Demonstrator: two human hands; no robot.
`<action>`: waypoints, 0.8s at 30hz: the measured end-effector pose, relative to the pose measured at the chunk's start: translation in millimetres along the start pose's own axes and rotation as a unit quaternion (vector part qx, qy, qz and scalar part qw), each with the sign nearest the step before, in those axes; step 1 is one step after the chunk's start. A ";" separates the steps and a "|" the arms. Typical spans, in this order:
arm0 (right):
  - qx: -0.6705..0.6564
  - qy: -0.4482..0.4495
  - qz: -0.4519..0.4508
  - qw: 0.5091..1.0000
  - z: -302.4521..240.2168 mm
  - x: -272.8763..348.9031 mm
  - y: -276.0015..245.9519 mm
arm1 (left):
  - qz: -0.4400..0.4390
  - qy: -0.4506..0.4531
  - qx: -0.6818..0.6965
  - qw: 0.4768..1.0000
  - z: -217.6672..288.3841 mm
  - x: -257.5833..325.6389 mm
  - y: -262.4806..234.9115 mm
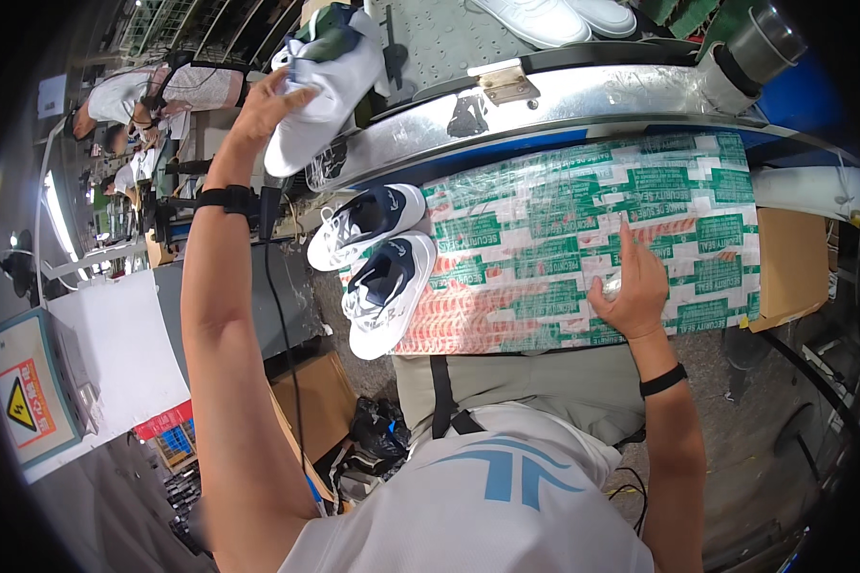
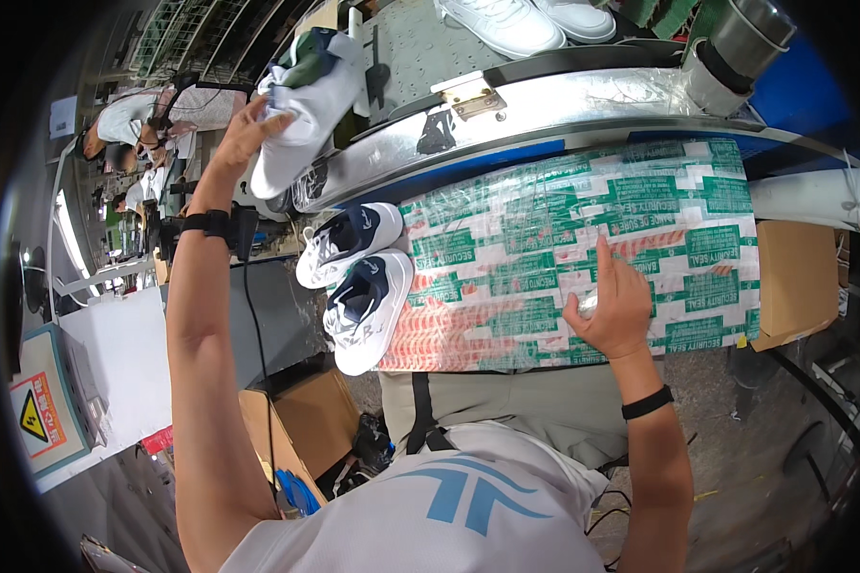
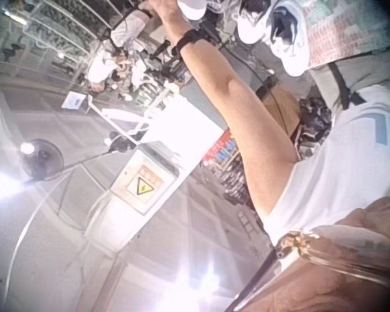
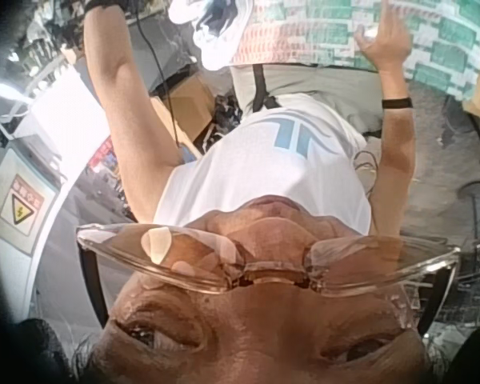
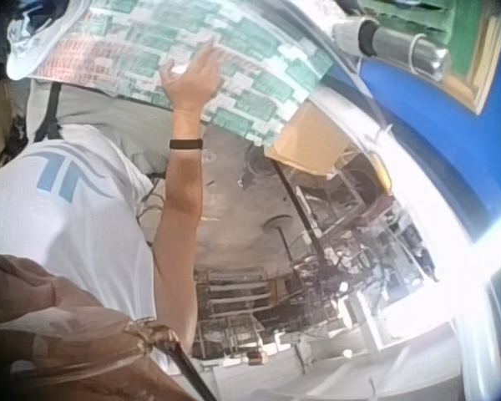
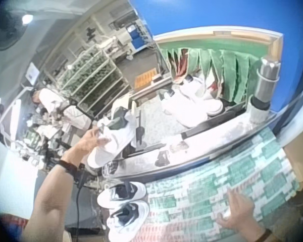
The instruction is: The recorder inspects white sneakers on a workstation, checking the interiors and placing them on a conveyor belt.
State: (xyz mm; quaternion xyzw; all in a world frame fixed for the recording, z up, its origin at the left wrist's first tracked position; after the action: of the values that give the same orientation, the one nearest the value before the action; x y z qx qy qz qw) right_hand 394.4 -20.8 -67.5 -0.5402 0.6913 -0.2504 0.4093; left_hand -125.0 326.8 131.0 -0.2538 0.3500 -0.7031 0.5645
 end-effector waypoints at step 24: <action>-0.037 0.044 -0.064 0.996 8.5 14.9 4.7 | 0.008 -0.168 0.431 0.886 22.1 -263.5 302.7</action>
State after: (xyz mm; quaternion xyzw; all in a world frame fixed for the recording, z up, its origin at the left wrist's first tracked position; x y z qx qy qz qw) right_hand 397.7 -32.8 -80.2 -0.5866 0.6814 -0.2741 0.3412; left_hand 139.8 542.6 -80.7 -0.0970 -0.0862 -0.7272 0.6740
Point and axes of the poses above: each hand's wrist, its own x-axis away from the middle knuckle, its own y-axis out of the palm, z = x × y, the point moved 2 cm from there along -x, towards the middle knuckle, and after that the axes turned 14 degrees about y, right-handed, at the moved point
